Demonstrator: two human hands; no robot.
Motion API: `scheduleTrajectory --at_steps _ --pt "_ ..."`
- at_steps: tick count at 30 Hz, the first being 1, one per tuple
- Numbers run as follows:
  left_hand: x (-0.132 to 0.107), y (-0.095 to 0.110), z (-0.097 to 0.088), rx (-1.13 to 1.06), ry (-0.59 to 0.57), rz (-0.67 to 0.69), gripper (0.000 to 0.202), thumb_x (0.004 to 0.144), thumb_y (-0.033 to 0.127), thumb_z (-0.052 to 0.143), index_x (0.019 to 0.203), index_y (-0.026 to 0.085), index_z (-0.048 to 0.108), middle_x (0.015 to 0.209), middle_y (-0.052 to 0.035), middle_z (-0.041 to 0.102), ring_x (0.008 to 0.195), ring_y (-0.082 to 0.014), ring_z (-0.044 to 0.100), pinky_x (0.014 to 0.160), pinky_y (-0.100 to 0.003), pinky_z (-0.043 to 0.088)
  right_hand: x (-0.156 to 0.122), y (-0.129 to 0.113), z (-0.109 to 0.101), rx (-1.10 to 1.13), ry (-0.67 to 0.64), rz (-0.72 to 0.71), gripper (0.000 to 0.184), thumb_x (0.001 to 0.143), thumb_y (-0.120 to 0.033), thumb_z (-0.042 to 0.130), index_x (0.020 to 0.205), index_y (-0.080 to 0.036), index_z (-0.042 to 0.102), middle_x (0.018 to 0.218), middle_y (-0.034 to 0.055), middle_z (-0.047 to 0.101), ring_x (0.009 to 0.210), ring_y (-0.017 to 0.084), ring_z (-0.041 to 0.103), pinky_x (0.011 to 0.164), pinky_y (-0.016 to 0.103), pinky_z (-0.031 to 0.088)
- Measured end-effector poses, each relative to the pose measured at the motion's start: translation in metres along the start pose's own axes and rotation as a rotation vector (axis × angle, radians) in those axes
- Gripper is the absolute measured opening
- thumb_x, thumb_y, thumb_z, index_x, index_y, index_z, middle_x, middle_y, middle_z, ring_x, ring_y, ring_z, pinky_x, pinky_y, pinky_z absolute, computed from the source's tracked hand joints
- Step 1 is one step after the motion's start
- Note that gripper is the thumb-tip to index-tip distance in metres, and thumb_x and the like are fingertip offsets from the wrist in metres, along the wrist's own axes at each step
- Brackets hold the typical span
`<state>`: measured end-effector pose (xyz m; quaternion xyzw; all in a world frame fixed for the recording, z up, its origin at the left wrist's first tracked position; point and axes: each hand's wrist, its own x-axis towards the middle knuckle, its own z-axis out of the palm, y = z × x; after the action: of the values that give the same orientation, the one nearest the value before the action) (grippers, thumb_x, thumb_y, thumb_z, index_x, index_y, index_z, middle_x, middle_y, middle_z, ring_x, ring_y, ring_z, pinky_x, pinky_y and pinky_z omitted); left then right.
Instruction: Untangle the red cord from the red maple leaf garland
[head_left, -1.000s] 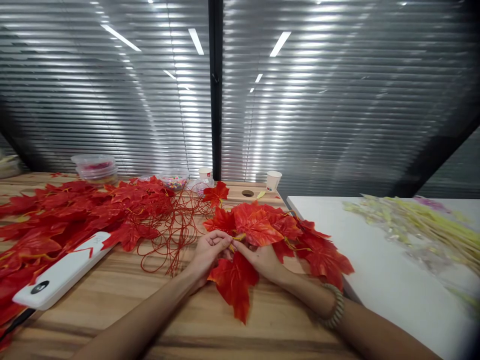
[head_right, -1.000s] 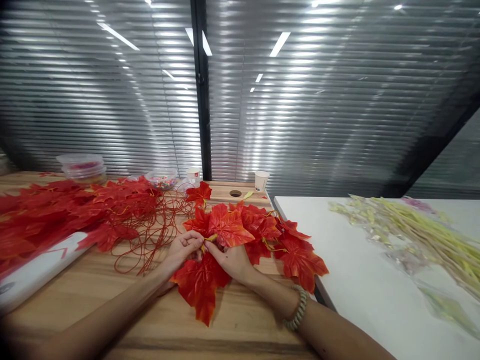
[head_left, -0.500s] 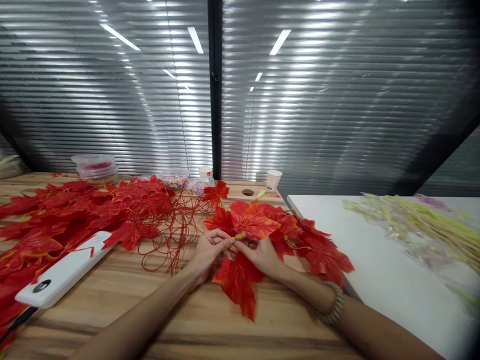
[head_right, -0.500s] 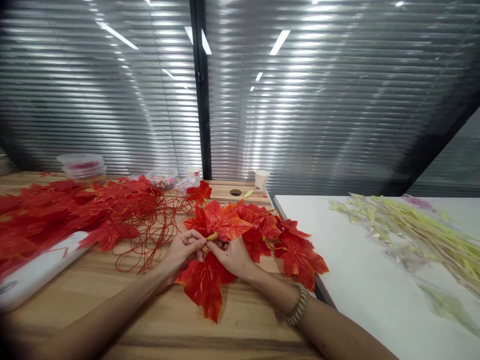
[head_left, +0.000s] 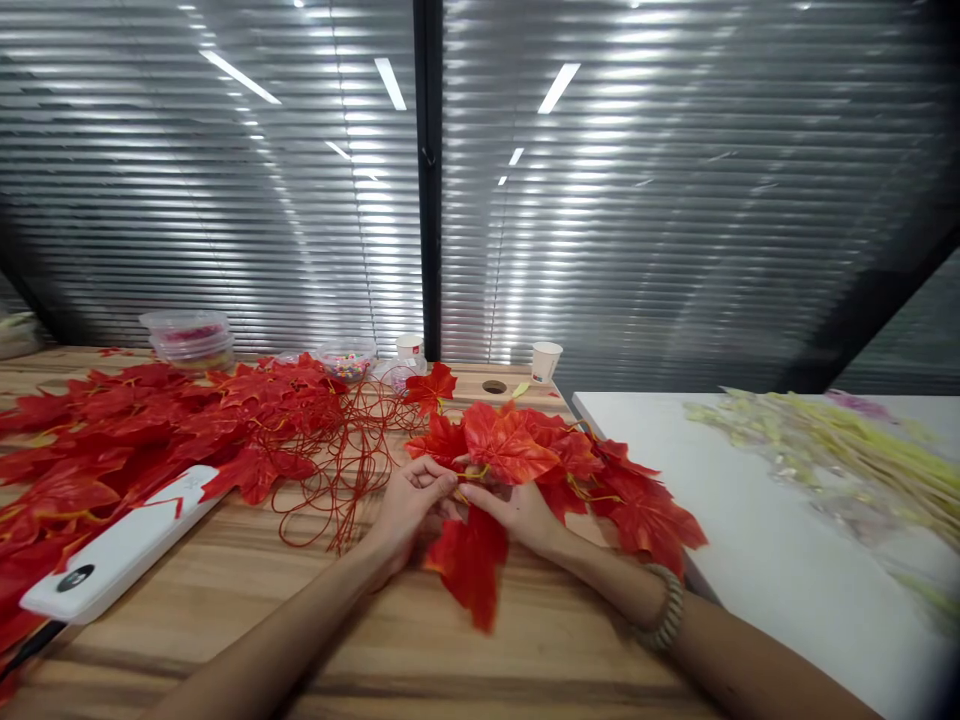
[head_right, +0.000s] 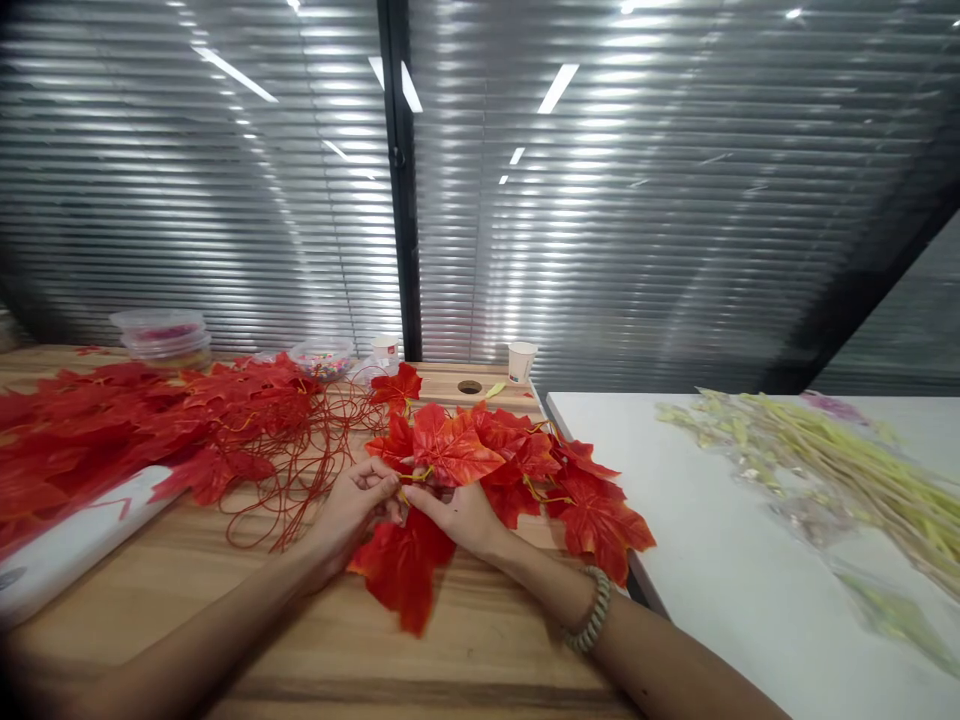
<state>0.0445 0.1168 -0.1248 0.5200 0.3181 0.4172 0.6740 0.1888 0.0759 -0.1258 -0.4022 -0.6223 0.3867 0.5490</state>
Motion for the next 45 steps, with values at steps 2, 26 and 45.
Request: scheduleTrajectory --at_steps 2,26,45 --pt "-0.002 0.002 0.001 0.029 -0.010 0.025 0.035 0.060 0.040 0.073 0.063 0.015 0.049 0.045 0.0004 0.061 0.038 -0.0119 0.056 0.042 -0.020 0.043 0.000 -0.001 -0.001 -0.008 -0.039 -0.015 0.024 0.076 -0.037 0.058 0.093 -0.021 0.063 0.097 0.0042 0.066 0.093 0.019 0.060 0.090 0.036 0.043" --pt "-0.001 0.002 0.002 0.077 -0.082 0.057 0.036 0.072 0.049 0.059 0.069 0.018 0.040 0.050 0.0035 0.058 0.038 -0.0119 0.056 0.038 -0.019 0.041 0.005 0.007 -0.003 0.028 0.010 0.077 0.031 0.077 -0.045 0.055 0.069 -0.016 0.062 0.065 0.0019 0.060 0.065 0.014 0.057 0.068 0.028 0.047" --pt "-0.012 0.003 0.004 0.130 -0.240 0.164 0.066 0.066 0.032 0.071 0.124 0.023 0.041 0.120 -0.0091 0.055 0.105 -0.0231 0.054 0.087 -0.031 0.044 0.012 0.012 -0.010 0.137 0.549 0.100 0.029 0.071 -0.036 0.063 0.093 -0.018 0.065 0.101 0.0051 0.066 0.099 0.022 0.059 0.094 0.039 0.041"
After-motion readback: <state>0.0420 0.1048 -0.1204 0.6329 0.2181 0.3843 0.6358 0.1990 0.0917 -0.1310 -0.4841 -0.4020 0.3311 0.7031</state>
